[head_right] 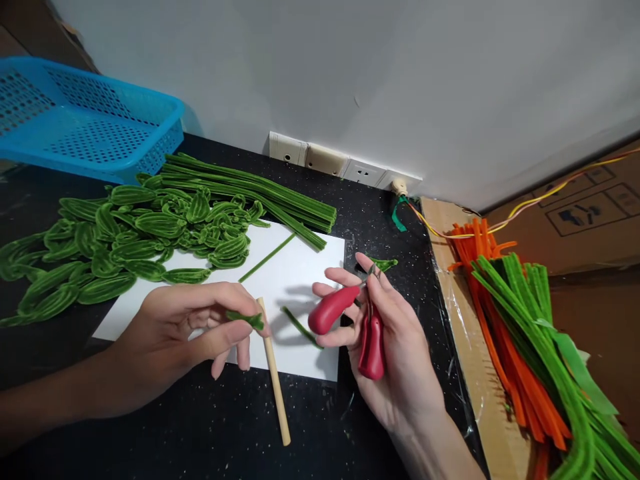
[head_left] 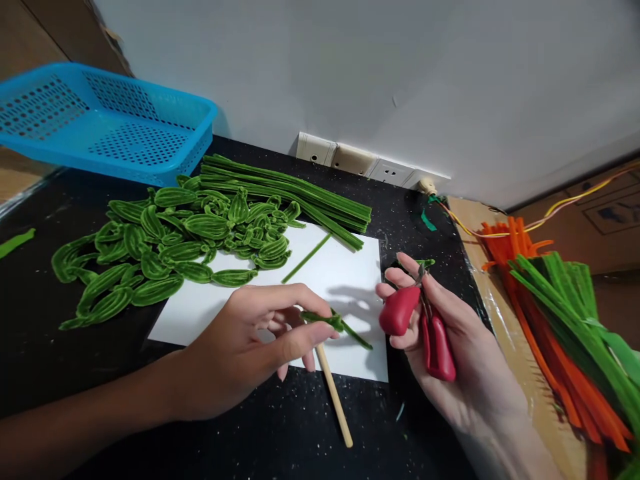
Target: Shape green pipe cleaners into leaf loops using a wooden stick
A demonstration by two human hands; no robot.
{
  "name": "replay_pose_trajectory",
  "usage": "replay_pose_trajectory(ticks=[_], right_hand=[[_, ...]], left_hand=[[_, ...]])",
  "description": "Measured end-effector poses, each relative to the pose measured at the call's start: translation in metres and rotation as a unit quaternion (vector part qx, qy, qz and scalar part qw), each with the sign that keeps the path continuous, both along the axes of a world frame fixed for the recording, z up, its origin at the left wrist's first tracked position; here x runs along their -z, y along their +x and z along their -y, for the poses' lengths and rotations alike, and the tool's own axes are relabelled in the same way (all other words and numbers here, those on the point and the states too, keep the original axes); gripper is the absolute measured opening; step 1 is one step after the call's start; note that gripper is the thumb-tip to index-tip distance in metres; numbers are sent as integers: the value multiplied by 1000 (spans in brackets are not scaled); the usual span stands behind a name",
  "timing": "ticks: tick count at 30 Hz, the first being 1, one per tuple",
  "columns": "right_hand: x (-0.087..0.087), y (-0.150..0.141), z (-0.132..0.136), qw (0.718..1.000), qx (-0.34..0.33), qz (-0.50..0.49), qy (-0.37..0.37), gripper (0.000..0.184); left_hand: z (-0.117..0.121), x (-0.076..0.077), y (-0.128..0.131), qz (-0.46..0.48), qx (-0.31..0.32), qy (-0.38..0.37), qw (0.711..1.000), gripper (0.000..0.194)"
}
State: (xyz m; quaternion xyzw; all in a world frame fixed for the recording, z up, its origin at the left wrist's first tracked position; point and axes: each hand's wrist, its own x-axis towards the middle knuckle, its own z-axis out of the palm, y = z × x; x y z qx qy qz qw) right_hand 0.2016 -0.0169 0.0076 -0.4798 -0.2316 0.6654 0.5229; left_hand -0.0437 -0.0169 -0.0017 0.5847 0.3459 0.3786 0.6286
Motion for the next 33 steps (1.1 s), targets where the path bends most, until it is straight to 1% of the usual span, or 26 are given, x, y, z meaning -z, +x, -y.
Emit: replay_pose_trajectory(ticks=[2, 3, 5, 7, 9, 10, 11, 13, 15, 16, 18, 21, 24, 27, 29, 31, 33], right_hand=[[1, 2, -1, 1000, -1, -10, -14, 20], [0, 2, -2, 999, -13, -18, -24, 16], [-1, 0, -1, 996, -57, -41, -47, 14], [-4, -4, 0, 991, -104, -63, -63, 13], [-6, -5, 1, 987, -125, -73, -70, 9], [-6, -5, 1, 988, -117, -71, -73, 8], [-6, -3, 1, 990, -98, -66, -78, 10], [-6, 1, -1, 994, -38, -61, -85, 17], [-6, 5, -2, 995, 22, -67, -77, 24], [-7, 6, -3, 994, 42, -73, -69, 28], [-9, 4, -3, 993, 60, -89, -53, 35], [-13, -3, 0, 993, 53, -99, -23, 39], [-16, -7, 4, 996, 47, -75, 15, 40], [-15, -6, 8, 996, 52, -13, 67, 41], [-13, -6, 9, 990, 31, 52, 129, 46], [-10, -7, 10, 972, -1, 130, 197, 51], [-8, -8, 11, 945, -23, 204, 255, 55]], left_hand=[[-1, 1, 2, 14, -12, 26, 999, 15], [-2, 1, 4, 24, -20, 37, 999, 17], [-4, 0, 6, 30, -36, 41, 998, 18], [-5, -2, 7, 18, -49, 24, 998, 14], [-7, -2, 6, 1, -58, -9, 998, 6], [-7, -1, 6, -2, -59, -32, 998, 3], [-8, 1, 6, 1, -58, -55, 997, 5], [-10, 6, 7, 29, -57, -100, 993, 12], [-12, 9, 8, 64, -50, -139, 987, 19], [-12, 10, 9, 77, -46, -156, 984, 22], [-13, 8, 11, 90, -33, -182, 979, 25], [-13, 4, 12, 89, -17, -197, 976, 26], [-13, 4, 10, 73, -15, -201, 977, 26], [-12, 9, 7, 37, -16, -206, 978, 26], [-12, 13, 6, 13, -28, -205, 978, 25], [-11, 16, 6, 5, -42, -193, 980, 26], [-10, 17, 6, 1, -49, -169, 984, 26]])
